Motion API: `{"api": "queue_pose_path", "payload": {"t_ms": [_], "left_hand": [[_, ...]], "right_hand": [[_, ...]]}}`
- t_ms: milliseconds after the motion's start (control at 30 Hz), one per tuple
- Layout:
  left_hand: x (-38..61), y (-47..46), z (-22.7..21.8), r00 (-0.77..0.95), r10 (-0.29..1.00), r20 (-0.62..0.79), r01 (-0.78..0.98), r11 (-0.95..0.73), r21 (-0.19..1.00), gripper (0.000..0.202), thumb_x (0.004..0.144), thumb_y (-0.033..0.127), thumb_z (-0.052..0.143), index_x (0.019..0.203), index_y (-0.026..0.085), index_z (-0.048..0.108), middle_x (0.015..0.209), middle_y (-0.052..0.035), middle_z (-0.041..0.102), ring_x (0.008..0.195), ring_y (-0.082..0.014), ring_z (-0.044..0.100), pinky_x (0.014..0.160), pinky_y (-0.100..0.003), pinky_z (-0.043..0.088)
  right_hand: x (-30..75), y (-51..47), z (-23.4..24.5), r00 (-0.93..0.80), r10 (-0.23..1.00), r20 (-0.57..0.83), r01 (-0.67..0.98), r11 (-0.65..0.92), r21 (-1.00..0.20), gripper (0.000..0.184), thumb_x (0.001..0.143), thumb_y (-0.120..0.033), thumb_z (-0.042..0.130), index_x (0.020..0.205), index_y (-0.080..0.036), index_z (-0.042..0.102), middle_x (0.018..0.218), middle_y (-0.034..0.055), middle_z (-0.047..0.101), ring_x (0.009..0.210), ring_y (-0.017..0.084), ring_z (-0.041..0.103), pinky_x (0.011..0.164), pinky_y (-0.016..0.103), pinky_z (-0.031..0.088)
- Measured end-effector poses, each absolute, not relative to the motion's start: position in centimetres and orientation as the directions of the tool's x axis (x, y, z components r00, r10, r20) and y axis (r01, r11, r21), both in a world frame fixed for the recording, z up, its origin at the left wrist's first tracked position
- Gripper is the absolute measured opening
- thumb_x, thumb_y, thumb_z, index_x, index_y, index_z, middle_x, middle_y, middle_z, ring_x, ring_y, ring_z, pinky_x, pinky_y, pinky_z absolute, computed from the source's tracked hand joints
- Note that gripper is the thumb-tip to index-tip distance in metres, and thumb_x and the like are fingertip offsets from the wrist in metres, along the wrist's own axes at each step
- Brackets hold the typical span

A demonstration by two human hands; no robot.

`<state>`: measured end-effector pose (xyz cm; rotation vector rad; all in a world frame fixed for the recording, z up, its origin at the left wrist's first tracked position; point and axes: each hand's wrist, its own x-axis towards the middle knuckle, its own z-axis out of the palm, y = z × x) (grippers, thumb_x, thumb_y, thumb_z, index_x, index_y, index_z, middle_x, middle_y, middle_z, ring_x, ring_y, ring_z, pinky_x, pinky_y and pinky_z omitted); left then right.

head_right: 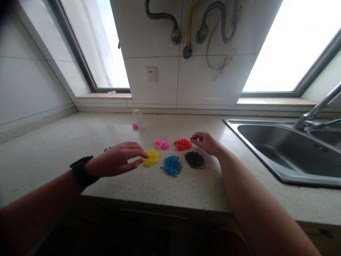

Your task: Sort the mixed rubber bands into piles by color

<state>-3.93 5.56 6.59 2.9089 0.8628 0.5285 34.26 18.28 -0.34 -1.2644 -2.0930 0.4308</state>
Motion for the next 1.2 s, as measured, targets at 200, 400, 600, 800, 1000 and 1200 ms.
{"api": "queue_pose_path", "payload": {"t_ms": [200, 400, 600, 800, 1000, 1200], "left_hand": [[-11.6, 10.3, 6.9, 0.556, 0.762, 0.333, 0.757, -0.629, 0.177, 0.025, 0.097, 0.032, 0.052, 0.111, 0.022, 0.070, 0.094, -0.0031, 0.070, 0.081, -0.0148, 0.063, 0.075, -0.028, 0.048], [-17.8, 13.1, 5.0, 0.431, 0.878, 0.208, 0.864, -0.468, 0.187, 0.030, 0.092, 0.044, 0.056, 0.097, 0.019, 0.072, 0.084, -0.0039, 0.068, 0.073, -0.0152, 0.061, 0.068, -0.026, 0.045], [-19.8, 14.0, 3.7, 0.384, 0.922, -0.040, 0.897, -0.363, 0.251, 0.035, 0.086, 0.053, 0.061, 0.094, 0.021, 0.074, 0.082, -0.0030, 0.072, 0.069, -0.0159, 0.061, 0.063, -0.025, 0.041], [-20.7, 14.3, 3.1, 0.352, 0.927, -0.131, 0.904, -0.300, 0.303, 0.037, 0.082, 0.056, 0.063, 0.090, 0.022, 0.075, 0.082, -0.0029, 0.073, 0.070, -0.0171, 0.062, 0.064, -0.026, 0.040], [-21.0, 14.5, 3.1, 0.348, 0.931, -0.109, 0.914, -0.311, 0.260, 0.039, 0.087, 0.056, 0.057, 0.092, 0.022, 0.075, 0.084, -0.0031, 0.074, 0.072, -0.0177, 0.063, 0.067, -0.026, 0.042], [-19.1, 13.7, 4.5, 0.361, 0.932, 0.019, 0.881, -0.347, 0.321, 0.041, 0.088, 0.057, 0.056, 0.093, 0.020, 0.073, 0.081, -0.0030, 0.072, 0.070, -0.0162, 0.062, 0.063, -0.026, 0.043]], "right_hand": [[34.6, 18.8, -0.7, -0.312, 0.888, 0.339, 0.658, 0.459, -0.596, 0.032, 0.080, -0.049, 0.066, 0.087, -0.019, 0.074, 0.072, 0.0043, 0.066, 0.062, 0.016, 0.050, 0.060, 0.031, 0.039], [34.7, 18.8, -0.6, -0.307, 0.900, 0.309, 0.681, 0.434, -0.590, 0.030, 0.079, -0.046, 0.065, 0.087, -0.019, 0.074, 0.074, 0.0055, 0.068, 0.064, 0.017, 0.053, 0.061, 0.032, 0.040], [34.9, 18.9, -0.6, -0.294, 0.902, 0.316, 0.681, 0.430, -0.593, 0.030, 0.079, -0.047, 0.065, 0.087, -0.019, 0.074, 0.077, 0.0062, 0.070, 0.067, 0.018, 0.055, 0.064, 0.033, 0.042], [35.2, 19.1, -0.7, -0.290, 0.904, 0.313, 0.693, 0.424, -0.583, 0.030, 0.079, -0.047, 0.065, 0.087, -0.020, 0.074, 0.077, 0.0058, 0.070, 0.067, 0.018, 0.056, 0.065, 0.033, 0.043], [35.1, 19.0, -0.7, -0.277, 0.916, 0.291, 0.692, 0.400, -0.601, 0.030, 0.079, -0.047, 0.064, 0.087, -0.020, 0.074, 0.078, 0.0061, 0.070, 0.069, 0.019, 0.056, 0.065, 0.033, 0.043], [35.0, 19.0, -0.5, -0.282, 0.913, 0.297, 0.688, 0.408, -0.601, 0.030, 0.079, -0.047, 0.065, 0.086, -0.020, 0.074, 0.076, 0.0055, 0.070, 0.067, 0.018, 0.056, 0.065, 0.033, 0.043]]}}
